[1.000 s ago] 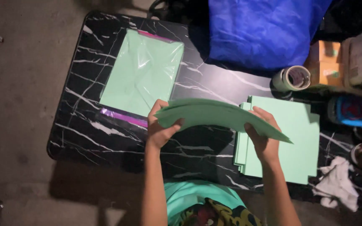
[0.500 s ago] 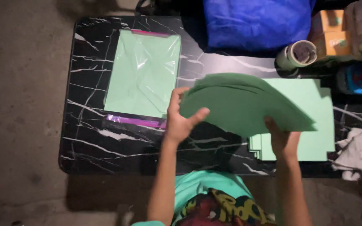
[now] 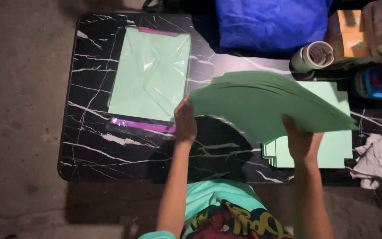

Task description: The person handles a stack of light green paper sheets on a black marble-patterned table. They separate individual sheets from a plastic-wrapped stack and place them onto a separate pile. The person then folds a sheet of paper in half and smooths the crease with their fingers.

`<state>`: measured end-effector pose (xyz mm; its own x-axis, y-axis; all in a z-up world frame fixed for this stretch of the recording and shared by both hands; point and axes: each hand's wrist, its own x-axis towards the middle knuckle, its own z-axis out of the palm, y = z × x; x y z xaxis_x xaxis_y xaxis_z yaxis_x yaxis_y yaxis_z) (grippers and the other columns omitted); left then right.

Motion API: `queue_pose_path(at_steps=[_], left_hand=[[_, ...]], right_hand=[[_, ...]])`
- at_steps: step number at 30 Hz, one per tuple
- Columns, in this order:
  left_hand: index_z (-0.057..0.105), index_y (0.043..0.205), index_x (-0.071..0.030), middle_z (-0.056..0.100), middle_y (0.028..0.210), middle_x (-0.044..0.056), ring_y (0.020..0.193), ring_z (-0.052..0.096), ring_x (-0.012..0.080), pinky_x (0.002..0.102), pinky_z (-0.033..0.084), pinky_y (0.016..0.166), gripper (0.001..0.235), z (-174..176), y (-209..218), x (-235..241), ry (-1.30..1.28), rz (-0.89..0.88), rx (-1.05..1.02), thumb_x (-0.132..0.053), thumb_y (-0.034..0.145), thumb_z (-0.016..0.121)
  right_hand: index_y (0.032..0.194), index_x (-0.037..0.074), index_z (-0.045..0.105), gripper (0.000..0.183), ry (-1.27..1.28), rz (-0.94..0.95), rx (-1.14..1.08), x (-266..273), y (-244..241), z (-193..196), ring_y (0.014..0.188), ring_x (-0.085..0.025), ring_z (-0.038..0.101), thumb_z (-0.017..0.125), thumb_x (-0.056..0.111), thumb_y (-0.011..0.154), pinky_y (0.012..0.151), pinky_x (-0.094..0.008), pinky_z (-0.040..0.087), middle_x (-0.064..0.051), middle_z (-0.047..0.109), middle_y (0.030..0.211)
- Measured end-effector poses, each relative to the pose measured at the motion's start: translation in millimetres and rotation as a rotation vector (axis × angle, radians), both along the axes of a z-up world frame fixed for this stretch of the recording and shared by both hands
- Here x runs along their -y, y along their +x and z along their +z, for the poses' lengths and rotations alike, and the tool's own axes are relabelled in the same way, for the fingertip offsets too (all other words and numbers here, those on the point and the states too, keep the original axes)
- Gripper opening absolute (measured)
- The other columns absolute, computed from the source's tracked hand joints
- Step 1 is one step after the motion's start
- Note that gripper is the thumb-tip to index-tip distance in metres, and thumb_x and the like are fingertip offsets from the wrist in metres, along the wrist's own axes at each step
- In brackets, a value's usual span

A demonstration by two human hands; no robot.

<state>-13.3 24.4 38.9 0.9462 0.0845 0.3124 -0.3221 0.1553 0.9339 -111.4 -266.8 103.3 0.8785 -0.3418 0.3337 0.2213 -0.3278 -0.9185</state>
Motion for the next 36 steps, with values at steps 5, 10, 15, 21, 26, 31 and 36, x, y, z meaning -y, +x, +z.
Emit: queue_pose_path(at_steps=[5, 10, 15, 21, 26, 31, 36], left_hand=[[0.054, 0.096, 0.002, 0.045, 0.079, 0.007, 0.076, 0.04, 0.016, 0.038, 0.035, 0.068, 0.076, -46, 8, -8, 0.153, -0.04, -0.128, -0.068, 0.108, 0.028], [0.046, 0.077, -0.005, 0.033, 0.062, 0.0, 0.058, 0.032, 0.0132, 0.038, 0.026, 0.052, 0.074, -74, 13, 4, 0.301, -0.03, -0.022, -0.071, 0.102, 0.027], [0.043, 0.079, -0.003, 0.034, 0.069, 0.003, 0.068, 0.034, 0.0161, 0.042, 0.033, 0.06, 0.072, -115, 18, 10, 0.159, -0.065, -0.113, -0.068, 0.108, 0.031], [0.058, 0.116, 0.003, 0.056, 0.102, 0.012, 0.097, 0.049, 0.021, 0.041, 0.04, 0.087, 0.083, 14, 5, -3, 0.01, -0.178, 0.094, -0.072, 0.106, 0.023], [0.059, 0.133, 0.003, 0.068, 0.116, 0.015, 0.103, 0.059, 0.0233, 0.041, 0.05, 0.095, 0.095, -9, 9, 7, 0.035, -0.18, 0.165, -0.078, 0.102, 0.019], [0.057, 0.139, -0.001, 0.07, 0.103, 0.01, 0.083, 0.064, 0.0221, 0.037, 0.06, 0.08, 0.095, -8, 9, 20, 0.142, -0.16, 0.064, -0.08, 0.099, 0.024], [0.064, 0.121, -0.001, 0.071, 0.102, 0.011, 0.089, 0.07, 0.0232, 0.036, 0.056, 0.078, 0.046, 33, -6, 27, 0.146, -0.001, 0.191, -0.045, 0.107, 0.06]], right_hand=[[0.128, 0.002, 0.057, 0.051, 0.082, 0.043, -0.124, 8, 1, -26, 0.112, -0.024, 0.059, 0.082, 0.022, 0.088, 0.091, -0.039, 0.057, -0.013, 0.061, 0.118], [0.135, 0.0, 0.055, 0.061, 0.105, 0.108, -0.128, 10, 5, -50, 0.124, -0.028, 0.057, 0.084, 0.016, 0.083, 0.103, -0.041, 0.052, -0.015, 0.06, 0.129], [0.133, -0.001, 0.058, 0.055, 0.067, 0.041, -0.161, 18, 7, -51, 0.12, -0.025, 0.058, 0.083, 0.011, 0.086, 0.1, -0.041, 0.053, -0.013, 0.062, 0.125], [0.133, 0.002, 0.054, 0.058, 0.238, 0.121, -0.061, 15, 8, -30, 0.118, -0.019, 0.056, 0.079, 0.008, 0.081, 0.098, -0.034, 0.05, -0.004, 0.061, 0.125], [0.132, 0.0, 0.06, 0.053, 0.251, 0.16, 0.004, 5, 13, -21, 0.117, -0.018, 0.057, 0.076, 0.001, 0.081, 0.103, -0.033, 0.048, -0.003, 0.063, 0.124], [0.129, 0.0, 0.06, 0.049, 0.193, 0.093, 0.022, 5, 15, -30, 0.114, -0.017, 0.057, 0.076, -0.002, 0.082, 0.102, -0.033, 0.048, -0.004, 0.063, 0.122], [0.126, 0.002, 0.06, 0.034, 0.219, 0.11, 0.025, -12, 19, -17, 0.112, -0.016, 0.057, 0.076, 0.006, 0.096, 0.099, -0.034, 0.049, -0.004, 0.063, 0.12]])
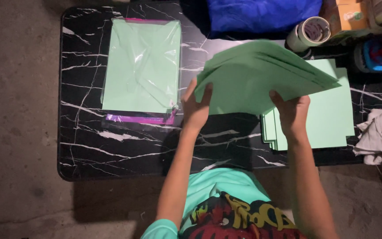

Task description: The person handles a stack of light green paper sheets on a black marble-patterned table. They separate individual sheets from a plastic-wrapped stack and place them onto a separate pile. The person then folds a sheet of paper in half and smooths the crease with their fingers.

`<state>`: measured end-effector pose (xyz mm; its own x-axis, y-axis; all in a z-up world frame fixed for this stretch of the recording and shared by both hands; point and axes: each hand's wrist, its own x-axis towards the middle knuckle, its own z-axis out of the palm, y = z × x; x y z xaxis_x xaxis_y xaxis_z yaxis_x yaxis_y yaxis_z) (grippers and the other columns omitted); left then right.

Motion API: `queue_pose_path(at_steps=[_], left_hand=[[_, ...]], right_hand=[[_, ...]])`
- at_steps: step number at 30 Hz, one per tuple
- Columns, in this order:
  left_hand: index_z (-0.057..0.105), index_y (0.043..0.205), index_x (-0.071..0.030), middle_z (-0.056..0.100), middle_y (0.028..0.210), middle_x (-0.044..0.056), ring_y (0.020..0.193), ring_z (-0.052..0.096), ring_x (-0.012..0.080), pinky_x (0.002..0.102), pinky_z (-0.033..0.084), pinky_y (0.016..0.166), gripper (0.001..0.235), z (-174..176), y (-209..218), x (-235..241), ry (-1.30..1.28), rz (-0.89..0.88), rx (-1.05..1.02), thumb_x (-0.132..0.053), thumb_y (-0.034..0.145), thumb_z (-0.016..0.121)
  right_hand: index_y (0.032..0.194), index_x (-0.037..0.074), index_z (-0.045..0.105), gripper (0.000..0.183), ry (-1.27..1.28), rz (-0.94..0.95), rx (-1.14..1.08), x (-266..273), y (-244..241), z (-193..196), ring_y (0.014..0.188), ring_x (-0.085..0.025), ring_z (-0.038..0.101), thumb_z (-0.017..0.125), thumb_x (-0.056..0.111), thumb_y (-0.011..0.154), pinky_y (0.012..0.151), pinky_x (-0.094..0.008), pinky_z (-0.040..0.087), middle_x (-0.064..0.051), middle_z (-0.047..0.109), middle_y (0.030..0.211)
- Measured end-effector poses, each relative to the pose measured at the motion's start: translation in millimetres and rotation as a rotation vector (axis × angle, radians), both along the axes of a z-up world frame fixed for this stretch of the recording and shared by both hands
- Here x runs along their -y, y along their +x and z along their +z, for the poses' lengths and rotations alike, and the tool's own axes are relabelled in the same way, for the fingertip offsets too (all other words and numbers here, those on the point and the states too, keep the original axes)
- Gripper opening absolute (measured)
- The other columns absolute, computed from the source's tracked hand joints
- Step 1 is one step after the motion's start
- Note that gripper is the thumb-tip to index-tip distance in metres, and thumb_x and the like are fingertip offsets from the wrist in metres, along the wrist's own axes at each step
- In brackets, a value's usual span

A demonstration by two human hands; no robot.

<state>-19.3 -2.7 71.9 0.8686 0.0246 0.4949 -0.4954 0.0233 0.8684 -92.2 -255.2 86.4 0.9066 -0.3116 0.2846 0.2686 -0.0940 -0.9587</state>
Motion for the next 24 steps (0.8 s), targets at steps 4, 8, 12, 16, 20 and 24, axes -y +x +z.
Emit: queue_pose_path(at_steps=[4, 8, 12, 16, 20, 24], left_hand=[[0.067, 0.118, -0.005, 0.071, 0.098, 0.009, 0.086, 0.069, 0.0199, 0.035, 0.056, 0.075, 0.028, -6, -9, 11, 0.068, 0.124, -0.007, -0.03, 0.105, 0.064], [0.066, 0.115, -0.004, 0.07, 0.099, 0.008, 0.087, 0.069, 0.0204, 0.034, 0.057, 0.079, 0.028, 20, -39, 14, 0.038, 0.18, -0.099, -0.024, 0.098, 0.074], [0.063, 0.122, -0.001, 0.065, 0.122, 0.013, 0.109, 0.066, 0.0232, 0.035, 0.056, 0.095, 0.05, 38, -54, 2, 0.044, 0.177, -0.098, -0.034, 0.089, 0.079], [0.058, 0.132, -0.001, 0.057, 0.138, 0.015, 0.128, 0.059, 0.0263, 0.04, 0.051, 0.111, 0.065, 49, -44, -1, -0.023, 0.154, -0.008, -0.049, 0.09, 0.075], [0.052, 0.136, -0.003, 0.062, 0.133, 0.014, 0.126, 0.061, 0.0266, 0.044, 0.047, 0.12, 0.074, 66, -34, 6, -0.162, 0.153, 0.017, -0.058, 0.091, 0.072], [0.057, 0.131, -0.004, 0.065, 0.123, 0.014, 0.117, 0.064, 0.024, 0.039, 0.049, 0.112, 0.061, 69, -33, 16, -0.227, 0.156, 0.037, -0.049, 0.093, 0.071]], right_hand=[[0.126, 0.001, 0.062, 0.028, -0.035, -0.065, -0.012, -10, -2, -5, 0.114, -0.017, 0.06, 0.074, 0.009, 0.101, 0.103, -0.033, 0.049, -0.006, 0.067, 0.121], [0.127, 0.001, 0.062, 0.028, -0.032, -0.079, 0.025, -28, -11, 4, 0.116, -0.017, 0.06, 0.073, 0.008, 0.102, 0.104, -0.033, 0.049, -0.005, 0.066, 0.122], [0.138, 0.001, 0.051, 0.051, -0.084, -0.114, 0.042, -29, -15, 6, 0.121, -0.017, 0.056, 0.077, 0.011, 0.096, 0.105, -0.034, 0.047, -0.003, 0.06, 0.127], [0.142, 0.004, 0.044, 0.063, -0.081, -0.14, 0.198, -31, -18, 34, 0.126, -0.02, 0.058, 0.073, 0.038, 0.097, 0.114, -0.038, 0.044, -0.005, 0.062, 0.128], [0.143, 0.004, 0.047, 0.071, -0.003, -0.151, 0.341, -23, -20, 40, 0.122, -0.024, 0.065, 0.066, 0.06, 0.102, 0.118, -0.044, 0.046, -0.01, 0.068, 0.121], [0.134, 0.001, 0.052, 0.054, 0.142, -0.217, 0.324, -23, -16, 40, 0.109, -0.024, 0.068, 0.069, 0.044, 0.105, 0.11, -0.046, 0.049, -0.012, 0.067, 0.109]])
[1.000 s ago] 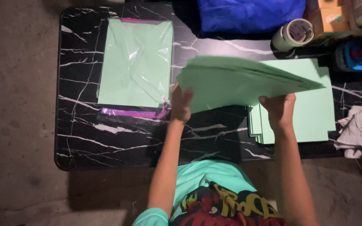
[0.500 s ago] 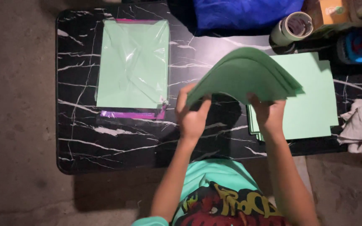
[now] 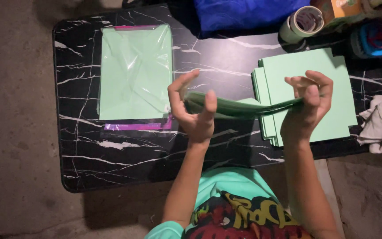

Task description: The person handles a stack of light green paper sheets on a black marble-patterned table. They separate individual sheets from a plastic-wrapped stack and place them onto a separate pile. The person then folds a sheet of paper in half and smooths the crease with their fingers.

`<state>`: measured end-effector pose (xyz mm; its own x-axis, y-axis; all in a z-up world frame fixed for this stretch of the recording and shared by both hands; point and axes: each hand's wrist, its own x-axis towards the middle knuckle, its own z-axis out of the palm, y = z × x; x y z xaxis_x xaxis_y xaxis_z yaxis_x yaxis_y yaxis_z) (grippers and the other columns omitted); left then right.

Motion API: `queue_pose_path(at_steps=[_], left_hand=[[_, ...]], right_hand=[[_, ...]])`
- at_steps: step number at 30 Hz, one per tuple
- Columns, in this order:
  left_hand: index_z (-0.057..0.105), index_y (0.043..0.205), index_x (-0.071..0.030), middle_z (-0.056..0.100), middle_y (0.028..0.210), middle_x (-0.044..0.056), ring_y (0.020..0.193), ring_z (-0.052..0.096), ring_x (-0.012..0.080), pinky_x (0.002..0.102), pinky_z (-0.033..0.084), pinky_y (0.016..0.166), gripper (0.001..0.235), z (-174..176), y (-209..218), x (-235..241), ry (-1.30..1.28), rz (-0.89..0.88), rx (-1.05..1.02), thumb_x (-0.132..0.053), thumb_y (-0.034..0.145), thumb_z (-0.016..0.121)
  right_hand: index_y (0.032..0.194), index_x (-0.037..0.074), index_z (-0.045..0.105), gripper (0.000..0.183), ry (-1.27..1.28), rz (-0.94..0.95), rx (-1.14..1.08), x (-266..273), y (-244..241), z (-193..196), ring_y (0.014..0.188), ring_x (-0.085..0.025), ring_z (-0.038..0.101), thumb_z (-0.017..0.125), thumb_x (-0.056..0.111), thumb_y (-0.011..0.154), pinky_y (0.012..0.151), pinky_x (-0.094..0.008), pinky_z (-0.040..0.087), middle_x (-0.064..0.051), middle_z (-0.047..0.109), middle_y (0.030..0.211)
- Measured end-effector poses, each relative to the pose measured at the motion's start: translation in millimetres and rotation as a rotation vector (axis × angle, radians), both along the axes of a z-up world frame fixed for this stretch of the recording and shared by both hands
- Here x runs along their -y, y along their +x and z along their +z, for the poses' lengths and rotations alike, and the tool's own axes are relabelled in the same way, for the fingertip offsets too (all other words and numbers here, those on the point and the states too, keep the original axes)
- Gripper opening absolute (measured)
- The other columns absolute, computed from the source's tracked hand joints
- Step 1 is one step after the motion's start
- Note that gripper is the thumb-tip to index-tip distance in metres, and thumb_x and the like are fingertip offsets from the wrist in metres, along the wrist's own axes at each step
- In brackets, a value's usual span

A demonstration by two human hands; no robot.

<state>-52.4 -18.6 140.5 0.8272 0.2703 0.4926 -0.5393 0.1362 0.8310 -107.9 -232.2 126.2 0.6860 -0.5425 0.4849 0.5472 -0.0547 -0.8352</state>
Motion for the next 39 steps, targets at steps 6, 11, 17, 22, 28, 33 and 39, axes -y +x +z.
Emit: queue_pose_path(at_steps=[6, 11, 17, 22, 28, 33, 39], left_hand=[[0.059, 0.126, -0.003, 0.067, 0.112, 0.01, 0.103, 0.063, 0.0177, 0.033, 0.05, 0.1, 0.039, -4, 5, 6, -0.058, 0.014, -0.025, -0.031, 0.1, 0.066], [0.056, 0.124, -0.004, 0.061, 0.096, 0.003, 0.083, 0.055, 0.0102, 0.028, 0.047, 0.084, 0.033, -4, 12, 10, -0.193, 0.038, -0.044, -0.022, 0.1, 0.069], [0.053, 0.123, -0.007, 0.055, 0.096, 0.0, 0.077, 0.052, 0.0061, 0.022, 0.046, 0.071, 0.03, 18, 4, 7, -0.193, 0.089, 0.004, -0.02, 0.103, 0.072], [0.053, 0.123, -0.007, 0.055, 0.096, 0.0, 0.078, 0.051, 0.0062, 0.021, 0.045, 0.071, 0.031, 8, 6, 8, -0.164, 0.12, 0.029, -0.023, 0.106, 0.073], [0.054, 0.121, -0.006, 0.056, 0.098, 0.0, 0.079, 0.052, 0.0063, 0.023, 0.045, 0.074, 0.035, -13, 27, 16, -0.19, 0.158, 0.002, -0.031, 0.104, 0.073], [0.053, 0.121, -0.004, 0.052, 0.1, -0.001, 0.084, 0.049, 0.0069, 0.021, 0.041, 0.074, 0.037, -19, 53, 11, -0.134, 0.389, 0.054, -0.033, 0.107, 0.07], [0.038, 0.144, -0.006, 0.059, 0.114, 0.005, 0.094, 0.057, 0.0139, 0.028, 0.047, 0.085, 0.067, -13, 48, 2, -0.187, 0.264, 0.018, -0.052, 0.105, 0.067]], right_hand=[[0.122, 0.003, 0.056, 0.038, 0.05, 0.012, -0.001, -10, 11, 10, 0.103, -0.021, 0.067, 0.071, 0.034, 0.105, 0.11, -0.044, 0.053, -0.01, 0.065, 0.106], [0.104, 0.006, 0.054, 0.029, 0.039, -0.057, 0.004, -3, 16, -2, 0.082, -0.012, 0.054, 0.072, 0.029, 0.11, 0.085, -0.031, 0.049, -0.003, 0.056, 0.093], [0.091, 0.008, 0.048, 0.044, 0.007, -0.1, 0.075, 3, 22, 8, 0.067, -0.007, 0.042, 0.076, 0.034, 0.112, 0.065, -0.022, 0.036, 0.0, 0.047, 0.076], [0.112, 0.008, 0.056, 0.051, 0.042, 0.141, 0.087, 5, 21, 25, 0.084, -0.011, 0.059, 0.082, 0.049, 0.097, 0.081, -0.026, 0.05, -0.003, 0.059, 0.093], [0.142, 0.011, 0.054, 0.091, -0.183, 0.558, -0.009, -4, 15, 42, 0.122, -0.017, 0.065, 0.087, 0.061, 0.073, 0.116, -0.038, 0.051, -0.004, 0.067, 0.124], [0.145, 0.009, 0.051, 0.081, -0.225, 0.576, -0.135, 20, 9, 25, 0.126, -0.019, 0.063, 0.095, 0.03, 0.081, 0.114, -0.041, 0.051, -0.007, 0.065, 0.13], [0.122, 0.003, 0.065, 0.032, -0.214, 0.293, -0.331, 19, 12, -15, 0.109, -0.017, 0.071, 0.08, 0.01, 0.094, 0.096, -0.035, 0.06, -0.009, 0.073, 0.116]])
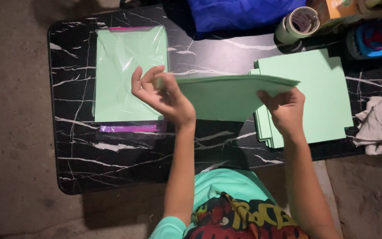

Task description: The person handles a stack of light green paper sheets on a black marble-patterned table. They separate individual sheets from a plastic-wrapped stack and place them onto a separate pile. The person then folds a sheet of paper in half and smooths the crease with their fingers.

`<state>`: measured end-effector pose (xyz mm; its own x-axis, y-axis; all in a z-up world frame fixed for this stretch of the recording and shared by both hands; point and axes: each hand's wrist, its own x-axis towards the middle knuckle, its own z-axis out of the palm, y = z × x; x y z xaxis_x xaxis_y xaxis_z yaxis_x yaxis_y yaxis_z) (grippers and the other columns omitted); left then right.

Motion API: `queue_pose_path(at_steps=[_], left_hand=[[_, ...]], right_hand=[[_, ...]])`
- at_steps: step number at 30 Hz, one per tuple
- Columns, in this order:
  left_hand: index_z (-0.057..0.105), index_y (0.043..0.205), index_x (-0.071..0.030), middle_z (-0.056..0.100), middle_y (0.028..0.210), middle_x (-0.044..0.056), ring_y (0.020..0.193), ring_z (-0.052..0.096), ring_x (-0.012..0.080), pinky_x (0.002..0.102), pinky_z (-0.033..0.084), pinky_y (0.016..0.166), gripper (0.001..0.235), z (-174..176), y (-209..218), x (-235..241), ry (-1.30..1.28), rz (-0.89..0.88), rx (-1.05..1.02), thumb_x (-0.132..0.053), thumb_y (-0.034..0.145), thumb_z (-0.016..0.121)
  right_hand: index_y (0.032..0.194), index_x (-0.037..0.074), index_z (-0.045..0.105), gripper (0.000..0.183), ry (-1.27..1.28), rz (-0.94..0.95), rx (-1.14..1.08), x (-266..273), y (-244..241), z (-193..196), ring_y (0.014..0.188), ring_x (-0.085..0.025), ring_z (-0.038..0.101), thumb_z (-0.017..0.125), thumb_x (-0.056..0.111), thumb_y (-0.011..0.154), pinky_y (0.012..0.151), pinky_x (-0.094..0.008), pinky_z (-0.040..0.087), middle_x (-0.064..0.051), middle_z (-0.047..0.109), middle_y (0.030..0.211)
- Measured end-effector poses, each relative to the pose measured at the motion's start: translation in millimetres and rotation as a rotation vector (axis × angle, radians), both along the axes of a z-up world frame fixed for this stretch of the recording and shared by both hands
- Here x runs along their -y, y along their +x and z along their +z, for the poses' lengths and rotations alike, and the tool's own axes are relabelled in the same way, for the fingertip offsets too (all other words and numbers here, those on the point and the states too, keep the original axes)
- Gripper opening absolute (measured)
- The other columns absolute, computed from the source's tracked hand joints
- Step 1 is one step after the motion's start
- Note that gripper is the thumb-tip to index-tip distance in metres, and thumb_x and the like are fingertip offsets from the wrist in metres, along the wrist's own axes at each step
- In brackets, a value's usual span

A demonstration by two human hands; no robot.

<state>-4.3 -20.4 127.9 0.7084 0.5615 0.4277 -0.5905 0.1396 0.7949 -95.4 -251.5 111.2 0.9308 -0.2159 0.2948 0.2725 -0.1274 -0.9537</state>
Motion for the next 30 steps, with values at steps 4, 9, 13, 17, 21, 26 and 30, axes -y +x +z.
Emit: queue_pose_path(at_steps=[4, 9, 13, 17, 21, 26, 30], left_hand=[[0.037, 0.154, -0.009, 0.068, 0.123, 0.005, 0.103, 0.066, 0.0151, 0.029, 0.053, 0.09, 0.085, -40, 5, -31, 0.081, -0.183, -0.028, -0.071, 0.101, 0.056], [0.058, 0.137, -0.015, 0.062, 0.133, 0.004, 0.107, 0.071, 0.0192, 0.033, 0.059, 0.088, 0.085, -41, -1, -56, 0.453, -0.444, 0.008, -0.081, 0.083, 0.059], [0.056, 0.138, -0.01, 0.073, 0.117, 0.01, 0.106, 0.071, 0.0244, 0.037, 0.061, 0.087, 0.08, -58, 6, -52, 0.607, -0.392, -0.013, -0.065, 0.083, 0.072], [0.072, 0.118, -0.01, 0.078, 0.106, 0.009, 0.093, 0.074, 0.0208, 0.034, 0.061, 0.079, 0.041, -59, 14, -58, 0.647, -0.432, -0.26, -0.042, 0.093, 0.076], [0.076, 0.112, -0.007, 0.078, 0.098, 0.008, 0.085, 0.071, 0.0203, 0.031, 0.057, 0.079, 0.034, -42, 8, -55, 0.57, -0.448, -0.208, -0.036, 0.096, 0.076], [0.07, 0.121, -0.007, 0.075, 0.103, 0.005, 0.09, 0.07, 0.0186, 0.03, 0.058, 0.081, 0.038, -69, -10, -36, 0.349, -0.564, -0.202, -0.038, 0.099, 0.068], [0.065, 0.129, -0.003, 0.074, 0.111, 0.01, 0.097, 0.068, 0.024, 0.036, 0.055, 0.087, 0.04, -104, -20, -33, 0.325, -0.63, -0.249, -0.033, 0.102, 0.068]], right_hand=[[0.119, 0.002, 0.067, 0.023, -0.013, -0.09, 0.041, -6, 2, -8, 0.105, -0.016, 0.071, 0.077, 0.008, 0.099, 0.094, -0.031, 0.058, -0.008, 0.074, 0.113], [0.119, 0.002, 0.066, 0.019, -0.039, -0.146, 0.091, -4, 5, -29, 0.106, -0.014, 0.067, 0.076, 0.005, 0.103, 0.096, -0.031, 0.055, -0.007, 0.072, 0.114], [0.118, 0.003, 0.066, 0.018, -0.012, -0.188, 0.066, -4, 5, -27, 0.103, -0.014, 0.068, 0.074, 0.003, 0.102, 0.093, -0.032, 0.057, -0.006, 0.072, 0.111], [0.122, 0.005, 0.062, 0.023, 0.046, -0.229, 0.136, -1, 0, -26, 0.109, -0.015, 0.066, 0.074, 0.001, 0.103, 0.096, -0.032, 0.057, -0.006, 0.069, 0.117], [0.128, 0.005, 0.061, 0.026, 0.057, -0.258, 0.289, -6, -8, -5, 0.11, -0.015, 0.064, 0.077, 0.001, 0.108, 0.094, -0.03, 0.055, -0.007, 0.067, 0.12], [0.132, 0.006, 0.059, 0.029, 0.007, -0.273, 0.326, -17, -9, -16, 0.114, -0.016, 0.062, 0.076, 0.004, 0.108, 0.096, -0.032, 0.057, -0.005, 0.064, 0.12], [0.131, 0.003, 0.062, 0.029, -0.179, -0.37, 0.179, -13, -10, -48, 0.115, -0.018, 0.062, 0.075, 0.008, 0.107, 0.098, -0.034, 0.055, -0.007, 0.064, 0.122]])
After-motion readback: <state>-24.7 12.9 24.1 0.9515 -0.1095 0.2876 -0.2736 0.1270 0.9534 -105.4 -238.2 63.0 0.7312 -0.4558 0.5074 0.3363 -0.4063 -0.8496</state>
